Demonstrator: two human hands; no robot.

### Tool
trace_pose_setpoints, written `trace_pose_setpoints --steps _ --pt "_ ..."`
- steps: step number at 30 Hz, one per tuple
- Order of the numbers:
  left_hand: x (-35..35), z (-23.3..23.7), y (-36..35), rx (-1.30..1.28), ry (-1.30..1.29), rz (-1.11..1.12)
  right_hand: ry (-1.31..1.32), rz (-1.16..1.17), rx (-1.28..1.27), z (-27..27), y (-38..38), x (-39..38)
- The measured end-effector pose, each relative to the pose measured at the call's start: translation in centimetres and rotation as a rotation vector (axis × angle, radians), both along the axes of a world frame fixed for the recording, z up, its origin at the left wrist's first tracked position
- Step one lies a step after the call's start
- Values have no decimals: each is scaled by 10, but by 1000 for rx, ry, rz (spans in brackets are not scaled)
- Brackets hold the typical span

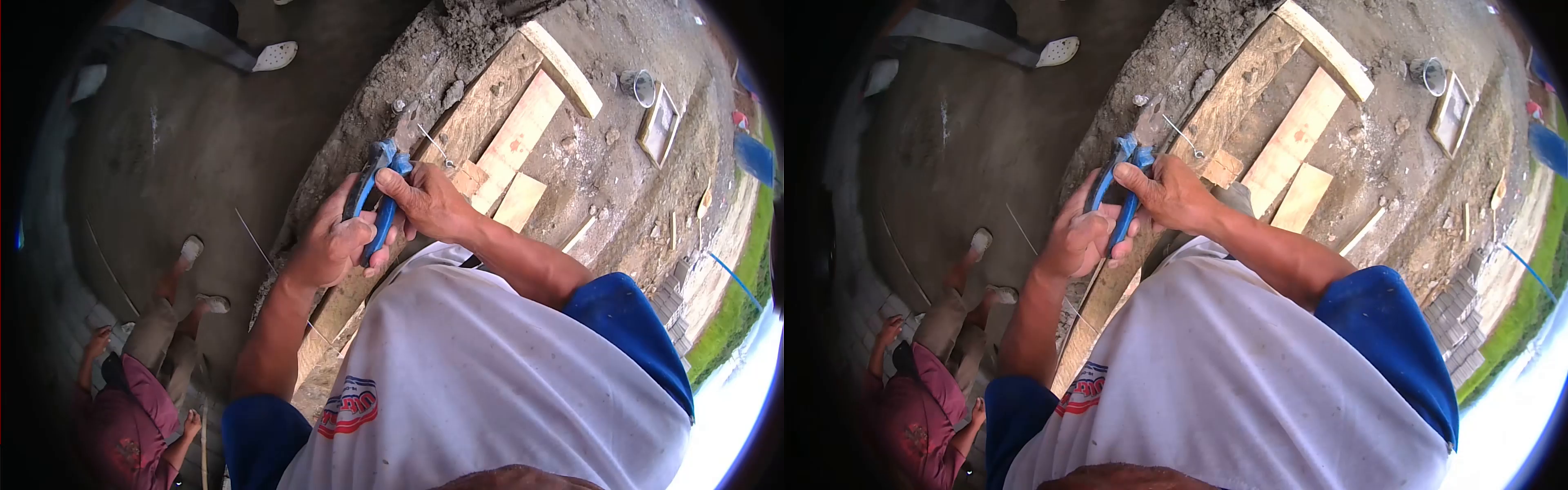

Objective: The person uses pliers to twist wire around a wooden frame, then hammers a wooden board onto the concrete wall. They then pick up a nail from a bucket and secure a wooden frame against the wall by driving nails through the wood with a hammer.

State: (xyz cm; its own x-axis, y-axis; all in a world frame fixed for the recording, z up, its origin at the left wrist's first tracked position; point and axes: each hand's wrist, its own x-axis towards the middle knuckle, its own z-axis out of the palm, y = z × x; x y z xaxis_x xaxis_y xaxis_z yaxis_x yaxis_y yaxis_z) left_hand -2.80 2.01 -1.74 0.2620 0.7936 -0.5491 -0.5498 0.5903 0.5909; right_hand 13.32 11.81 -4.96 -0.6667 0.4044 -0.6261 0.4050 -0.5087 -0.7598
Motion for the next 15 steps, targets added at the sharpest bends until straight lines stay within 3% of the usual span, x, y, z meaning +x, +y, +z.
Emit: trace_pose_setpoints --steps 4,7,8,11,12,13,14,15 --pt "-17 -17 -21 66 -48 -31 -97 10 207 -10 -22 -10" --pt "-9 -44 -38 63 -206 74 -49 -20 212 1 -23 -14" --pt "-8 -57 -43 85 -379 104 -69 46 201 9 -17 -11" --pt "25 -46 -43 88 -597 262 -328 390 764 5 14 13" --pt "26 -50 -46 155 -757 251 -344 319 881 17 24 21" --pt "25 -45 -50 207 -668 267 -360 247 992 26 33 29" --pt "23 -39 -56 247 -580 291 -207 129 1207 10 45 39" --pt "20 -31 -63 287 -488 317 -235 166 1180 13 58 41"
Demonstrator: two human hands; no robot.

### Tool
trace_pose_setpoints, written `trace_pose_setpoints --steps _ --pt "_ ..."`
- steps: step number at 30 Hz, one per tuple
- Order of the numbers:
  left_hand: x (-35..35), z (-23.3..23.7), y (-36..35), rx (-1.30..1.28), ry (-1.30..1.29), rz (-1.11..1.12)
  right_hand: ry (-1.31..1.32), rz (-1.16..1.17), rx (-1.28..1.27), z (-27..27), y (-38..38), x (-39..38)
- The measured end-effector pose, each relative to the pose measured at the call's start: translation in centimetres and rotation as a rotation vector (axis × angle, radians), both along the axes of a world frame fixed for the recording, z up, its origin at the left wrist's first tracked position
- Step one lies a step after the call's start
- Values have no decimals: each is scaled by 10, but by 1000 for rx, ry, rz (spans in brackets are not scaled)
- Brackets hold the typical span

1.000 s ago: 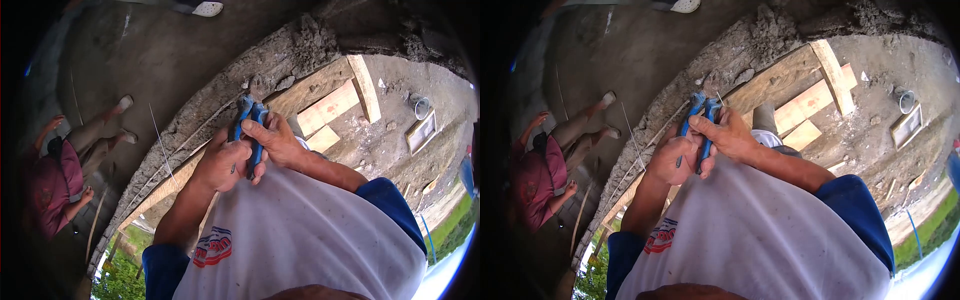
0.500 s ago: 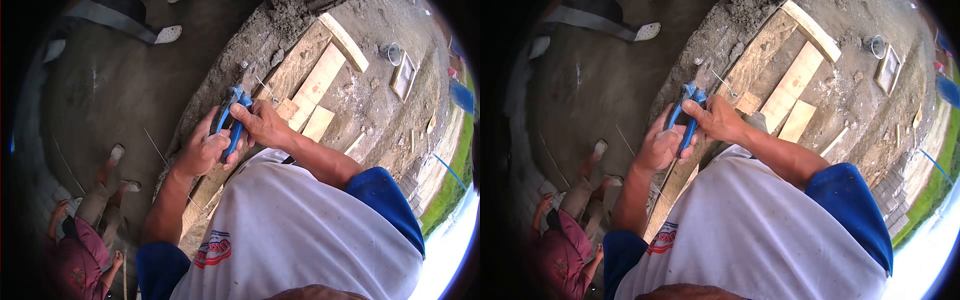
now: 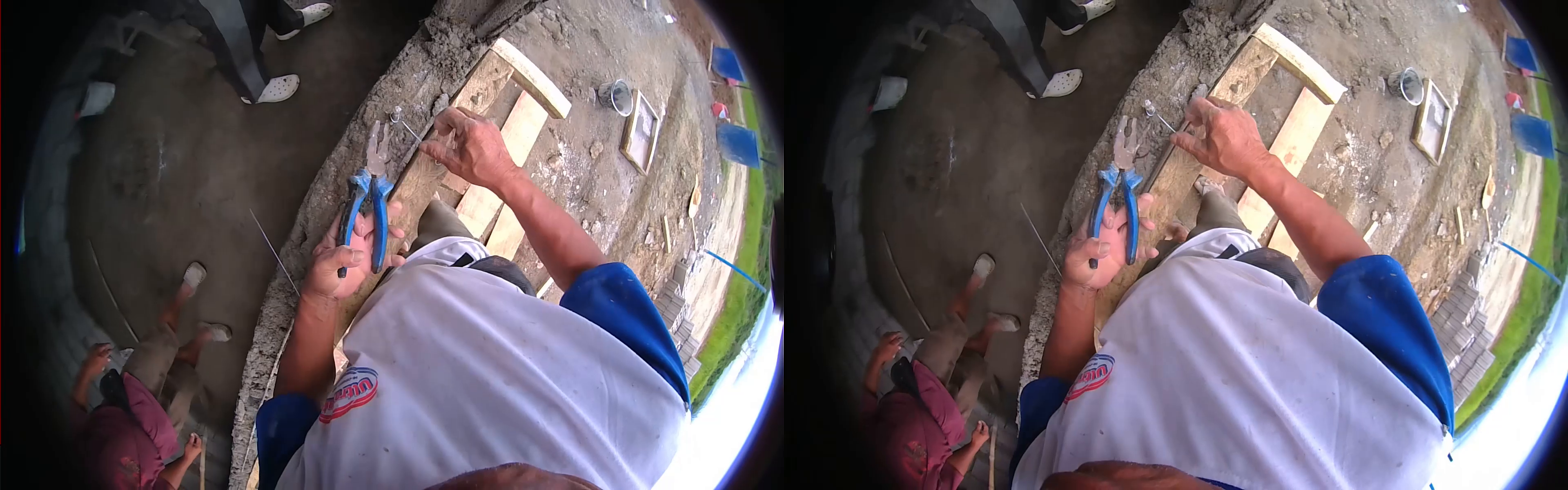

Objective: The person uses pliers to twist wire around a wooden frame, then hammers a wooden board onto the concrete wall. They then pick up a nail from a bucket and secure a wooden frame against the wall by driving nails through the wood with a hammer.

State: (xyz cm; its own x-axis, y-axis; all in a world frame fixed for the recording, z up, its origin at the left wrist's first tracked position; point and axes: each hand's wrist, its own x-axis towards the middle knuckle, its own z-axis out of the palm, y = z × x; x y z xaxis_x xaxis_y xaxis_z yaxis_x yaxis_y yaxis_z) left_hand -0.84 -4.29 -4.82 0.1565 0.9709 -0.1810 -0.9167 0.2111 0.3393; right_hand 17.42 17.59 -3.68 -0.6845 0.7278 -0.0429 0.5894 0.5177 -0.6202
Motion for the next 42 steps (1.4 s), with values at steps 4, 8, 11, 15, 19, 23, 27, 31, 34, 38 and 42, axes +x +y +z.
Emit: trace_pose_setpoints --steps 4,8,11,15,19,23,27,31,34,38,42 --pt "-26 46 -12 -196 1113 -182 113 138 166 -32 33 -1" --pt "0 47 9 -137 1768 -221 141 103 22 -45 38 -4" --pt "37 38 19 -184 1882 -134 70 58 116 -39 33 -7" --pt "79 22 28 -326 2024 -33 67 41 111 -48 35 -12" --pt "106 22 45 -478 2232 -19 27 47 137 -45 36 -16" --pt "120 26 56 -639 2294 -94 11 59 148 -46 38 -17" --pt "121 22 56 -755 2154 -76 18 75 165 -45 38 -17" --pt "93 18 52 -828 1227 69 18 83 141 -42 37 -15" --pt "80 21 43 -754 657 199 1 93 164 -43 43 -17" --pt "84 23 34 -707 1107 152 3 129 169 -46 38 -15" --pt "103 51 30 -787 1490 140 2 127 148 -45 39 -12"
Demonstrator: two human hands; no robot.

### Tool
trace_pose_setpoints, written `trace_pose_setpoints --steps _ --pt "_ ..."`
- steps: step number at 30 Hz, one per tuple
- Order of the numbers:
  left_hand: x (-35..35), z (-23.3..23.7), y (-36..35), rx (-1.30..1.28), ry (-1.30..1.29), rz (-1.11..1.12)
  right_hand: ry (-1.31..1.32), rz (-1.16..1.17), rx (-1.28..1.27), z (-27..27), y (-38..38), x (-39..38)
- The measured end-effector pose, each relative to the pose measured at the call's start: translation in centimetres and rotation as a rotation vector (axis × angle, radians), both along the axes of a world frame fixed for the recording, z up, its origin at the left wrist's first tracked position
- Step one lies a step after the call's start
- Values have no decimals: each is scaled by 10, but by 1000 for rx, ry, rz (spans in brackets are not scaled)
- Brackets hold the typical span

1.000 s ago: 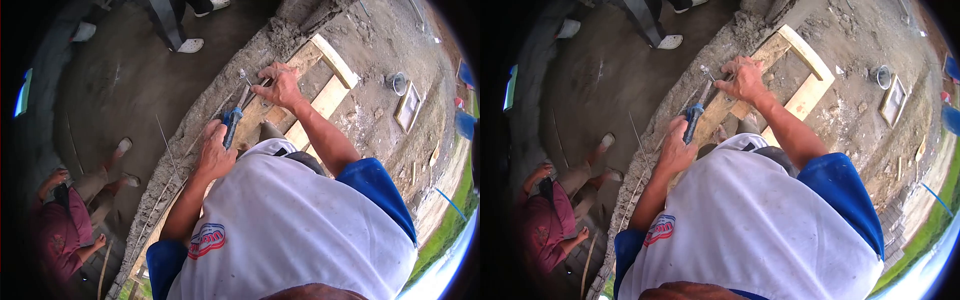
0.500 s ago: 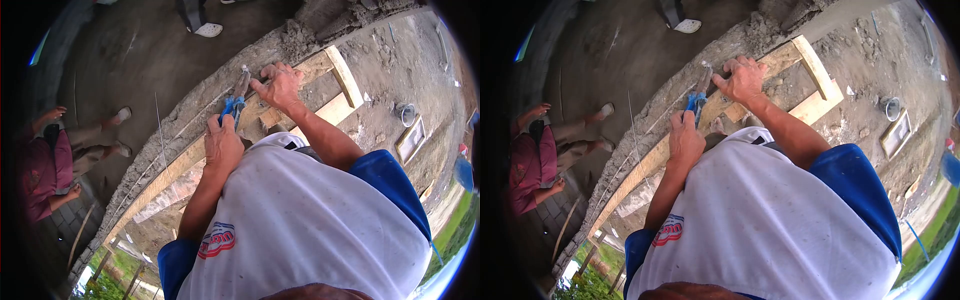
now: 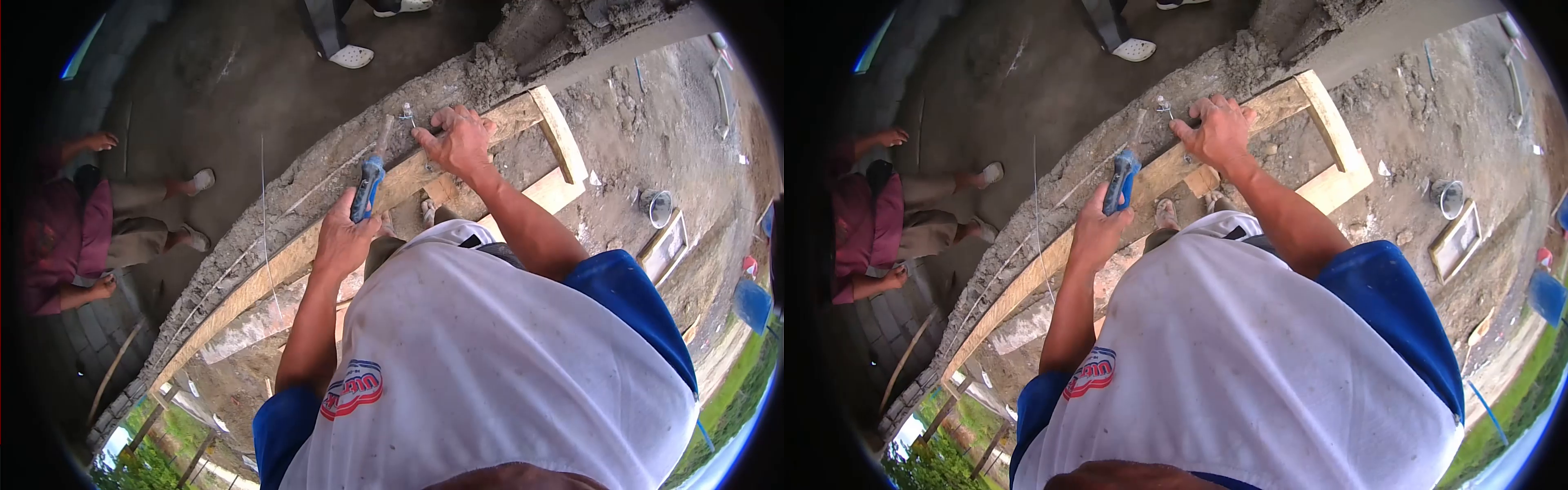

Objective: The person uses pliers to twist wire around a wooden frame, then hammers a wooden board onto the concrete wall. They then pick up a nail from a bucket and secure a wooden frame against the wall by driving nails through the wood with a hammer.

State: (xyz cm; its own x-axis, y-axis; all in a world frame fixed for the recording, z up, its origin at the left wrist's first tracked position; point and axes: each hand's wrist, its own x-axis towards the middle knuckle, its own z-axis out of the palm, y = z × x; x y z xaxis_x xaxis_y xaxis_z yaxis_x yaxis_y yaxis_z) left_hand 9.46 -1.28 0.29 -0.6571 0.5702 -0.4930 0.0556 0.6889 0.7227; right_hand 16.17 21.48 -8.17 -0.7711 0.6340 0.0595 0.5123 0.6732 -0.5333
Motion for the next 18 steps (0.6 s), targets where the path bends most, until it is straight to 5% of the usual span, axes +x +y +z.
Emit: trace_pose_setpoints --steps 2,7,11,14,18 --pt "15 -5 10 39 117 125 -36 2 -68 4 3 -1" --pt "12 -11 35 -277 247 -160 55 -1 -31 -7 6 2" --pt "15 -15 25 -147 444 2 57 -2 -35 -5 5 1" --pt "20 -38 33 -377 427 -258 67 -15 -6 -9 4 0" --pt "10 -17 4 -271 611 -215 28 51 -74 -1 9 5"
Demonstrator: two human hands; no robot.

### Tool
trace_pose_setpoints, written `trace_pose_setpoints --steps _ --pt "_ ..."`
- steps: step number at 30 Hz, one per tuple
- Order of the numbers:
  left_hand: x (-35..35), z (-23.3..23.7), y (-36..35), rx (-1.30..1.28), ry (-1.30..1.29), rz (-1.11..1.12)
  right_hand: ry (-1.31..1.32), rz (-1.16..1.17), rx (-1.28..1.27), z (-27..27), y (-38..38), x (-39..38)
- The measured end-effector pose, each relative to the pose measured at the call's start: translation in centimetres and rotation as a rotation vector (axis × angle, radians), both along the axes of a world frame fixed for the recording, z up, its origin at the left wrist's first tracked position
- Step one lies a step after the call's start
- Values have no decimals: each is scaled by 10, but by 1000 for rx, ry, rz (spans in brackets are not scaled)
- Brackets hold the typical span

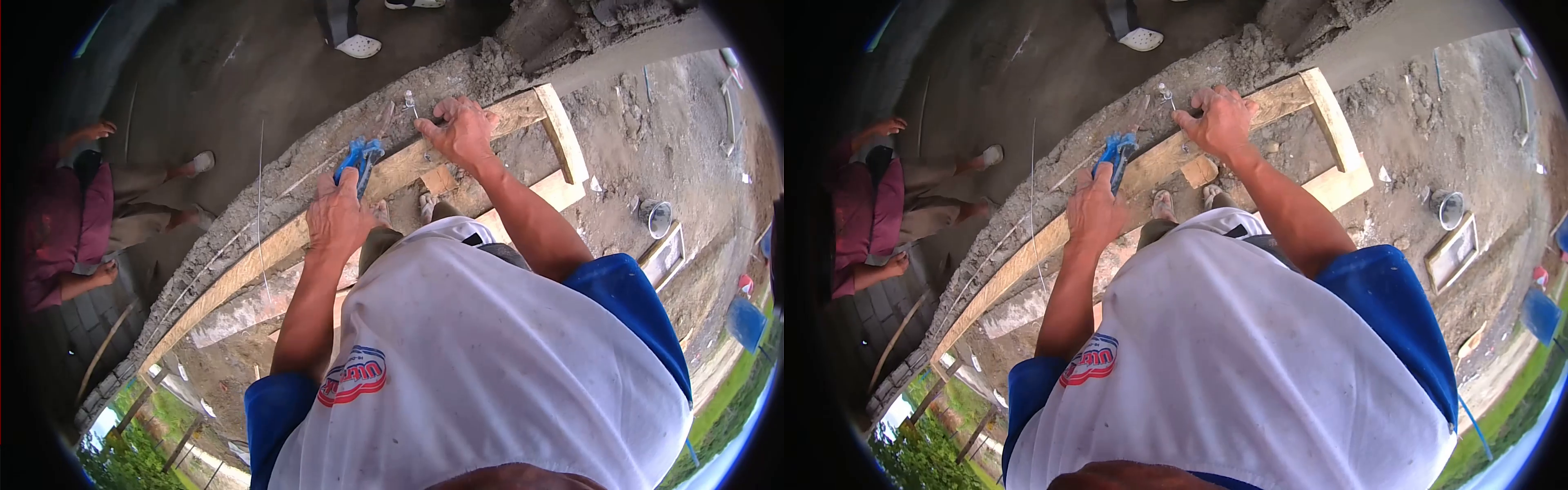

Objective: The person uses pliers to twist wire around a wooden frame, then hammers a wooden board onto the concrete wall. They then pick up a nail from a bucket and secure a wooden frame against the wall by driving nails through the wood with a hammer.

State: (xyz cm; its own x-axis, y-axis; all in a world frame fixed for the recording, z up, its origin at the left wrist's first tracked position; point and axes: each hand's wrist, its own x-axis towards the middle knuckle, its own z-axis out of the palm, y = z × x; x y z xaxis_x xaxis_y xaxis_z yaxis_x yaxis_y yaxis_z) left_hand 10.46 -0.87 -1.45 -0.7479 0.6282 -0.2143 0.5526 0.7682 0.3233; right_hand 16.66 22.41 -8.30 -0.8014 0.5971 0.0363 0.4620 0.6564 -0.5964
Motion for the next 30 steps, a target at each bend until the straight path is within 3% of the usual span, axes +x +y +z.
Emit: trace_pose_setpoints --steps 4,8,10,13,17,20,22,25,29,30 --pt "-7 -12 -51 121 130 57 126 148 -230 -18 13 8" --pt "-7 -51 -76 56 297 29 305 267 -478 -28 35 22" --pt "0 -47 -70 49 276 116 282 332 -414 -26 36 21" --pt "6 -44 -67 44 188 209 320 338 -530 -31 34 22" --pt "3 -46 -70 103 152 209 333 260 -576 -39 36 24" --pt "5 -52 -79 165 201 195 474 248 -213 -5 13 20" --pt "19 -36 -96 353 139 222 517 329 -135 38 -21 5" --pt "48 -3 -147 704 -138 337 523 592 -105 77 -77 -34" --pt "93 17 -218 1080 -133 439 338 1085 177 86 -175 -110" --pt "100 14 -233 953 -133 468 314 1181 231 78 -201 -126"
